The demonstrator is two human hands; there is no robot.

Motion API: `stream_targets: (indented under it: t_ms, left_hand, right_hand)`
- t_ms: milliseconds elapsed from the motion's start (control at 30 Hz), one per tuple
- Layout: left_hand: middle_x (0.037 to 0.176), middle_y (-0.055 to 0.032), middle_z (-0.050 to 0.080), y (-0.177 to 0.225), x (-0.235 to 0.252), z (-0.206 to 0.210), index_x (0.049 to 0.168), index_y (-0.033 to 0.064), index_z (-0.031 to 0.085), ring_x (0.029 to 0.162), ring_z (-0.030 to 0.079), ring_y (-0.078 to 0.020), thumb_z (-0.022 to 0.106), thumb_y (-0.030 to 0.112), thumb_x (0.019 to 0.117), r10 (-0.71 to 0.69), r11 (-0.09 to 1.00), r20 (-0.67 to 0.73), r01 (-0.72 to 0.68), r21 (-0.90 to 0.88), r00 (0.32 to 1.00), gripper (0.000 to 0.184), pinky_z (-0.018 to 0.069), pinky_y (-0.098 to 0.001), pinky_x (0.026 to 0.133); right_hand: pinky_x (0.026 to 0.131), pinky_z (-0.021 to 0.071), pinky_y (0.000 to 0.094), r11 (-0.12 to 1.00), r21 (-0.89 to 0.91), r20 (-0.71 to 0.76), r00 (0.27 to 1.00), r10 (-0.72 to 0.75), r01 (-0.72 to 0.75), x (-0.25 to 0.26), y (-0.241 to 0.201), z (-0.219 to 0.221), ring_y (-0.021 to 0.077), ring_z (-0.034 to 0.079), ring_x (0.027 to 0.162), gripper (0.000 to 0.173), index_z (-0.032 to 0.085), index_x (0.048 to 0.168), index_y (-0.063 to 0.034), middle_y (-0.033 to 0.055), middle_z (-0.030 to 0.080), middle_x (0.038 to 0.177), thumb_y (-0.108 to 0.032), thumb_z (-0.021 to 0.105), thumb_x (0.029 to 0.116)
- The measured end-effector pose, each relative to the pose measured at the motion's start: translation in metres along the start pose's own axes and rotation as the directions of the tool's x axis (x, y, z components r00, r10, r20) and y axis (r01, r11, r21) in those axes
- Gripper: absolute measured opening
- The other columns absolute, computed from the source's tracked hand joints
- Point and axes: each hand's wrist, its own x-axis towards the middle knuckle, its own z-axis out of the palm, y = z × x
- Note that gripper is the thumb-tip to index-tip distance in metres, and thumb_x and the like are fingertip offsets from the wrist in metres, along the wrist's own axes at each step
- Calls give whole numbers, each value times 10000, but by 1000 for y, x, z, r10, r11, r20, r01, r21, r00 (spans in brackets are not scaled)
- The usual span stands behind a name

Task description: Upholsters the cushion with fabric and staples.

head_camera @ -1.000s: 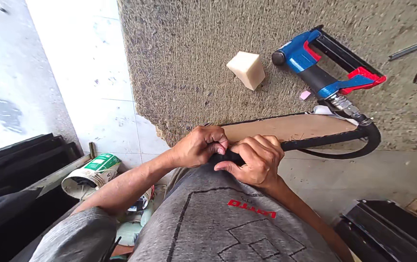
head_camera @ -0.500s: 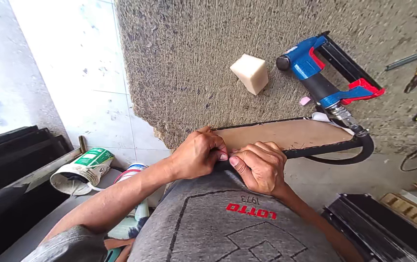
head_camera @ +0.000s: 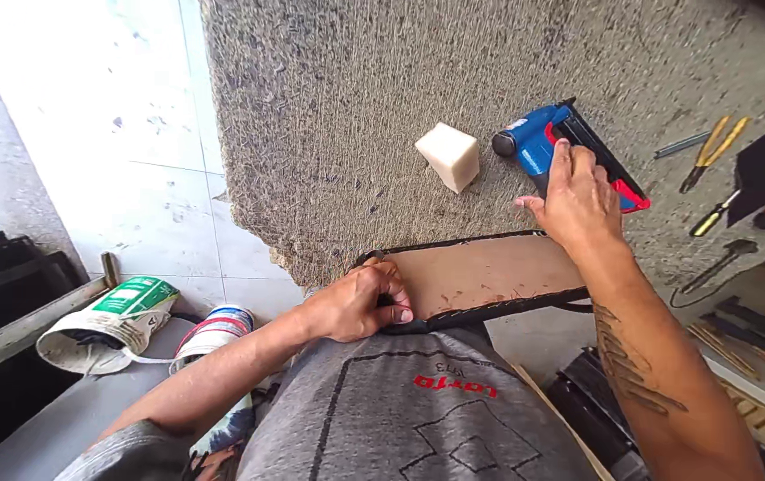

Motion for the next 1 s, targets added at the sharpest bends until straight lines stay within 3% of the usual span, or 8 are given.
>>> stream_targets:
  t_ms: [100,200,300,367,433,500,600,1000]
  left_hand:
    - [924,27,660,-3,1,-1,879,157,756,1005,580,-104,704,356,953,-4,997,19,6,-76,1000,219,452,-317,890]
    - [955,29,668,-7,2,-1,897,176,758,1043,579,-128,709,377,946,3,995,22,-1,-98,1000,212,459,-364,909]
    - [973,44,660,-10,0,4,912,198,753,1058,578,-123,700,399,951,2,993,23,1,-118,1000,211,462,-385,917]
    - [975,49,660,-12,1,3,911,196,749,1046,582,-110,694,391,952,14,992,0,-14,-125,1000,206,471,-371,906]
    - [974,44,667,-13,1,5,902,186,746,1046,588,-110,691,380,954,31,991,-17,-33,-130,999,208,477,-371,903]
    - [997,43,673,-14,0,6,895,185,740,1073,587,-116,682,380,956,39,992,-25,-42,-122,999,212,475,-391,922]
    - [1006,45,677,-14,-3,9,892,187,738,1092,592,-118,674,387,959,35,993,-42,-39,-110,998,220,481,-404,929]
    - [950,25,671,-15,-6,16,865,150,729,978,617,-83,656,287,942,55,994,-137,-68,-90,989,173,501,-339,874]
  right_hand:
    - [745,495,754,993,-34,17,993,-117,117,5,-6,-16,638,591,1037,662,312,1552,44,393,460,1395,-145,613,993]
    - [675,486,748,993,119,35,999,-12,8,-8,-25,-75,595,640,878,600,346,1477,34,379,599,1130,-147,564,948]
    - [537,578,486,938,346,204,978,-36,-38,-55,-39,-137,224,697,647,604,404,1446,-218,49,684,841,-385,578,892]
    - [551,616,341,768,638,343,914,-219,-55,-81,-51,-162,116,701,665,481,511,1370,-254,-38,707,866,-520,603,979]
    - [537,615,288,574,808,419,816,-399,-134,-95,-70,-170,111,684,648,393,567,1313,-195,-24,704,869,-436,622,1008]
    - [484,604,268,509,831,493,720,-489,-223,-100,-85,-167,101,666,584,332,565,1300,-190,-31,683,810,-362,602,1019]
    - [443,596,286,566,771,598,640,-483,-292,-98,-98,-159,117,664,545,305,556,1278,-224,-30,686,800,-372,586,1012]
    - [424,601,348,602,662,735,545,-404,-446,-87,-114,-151,192,666,504,283,568,1250,-214,42,692,791,-324,582,989]
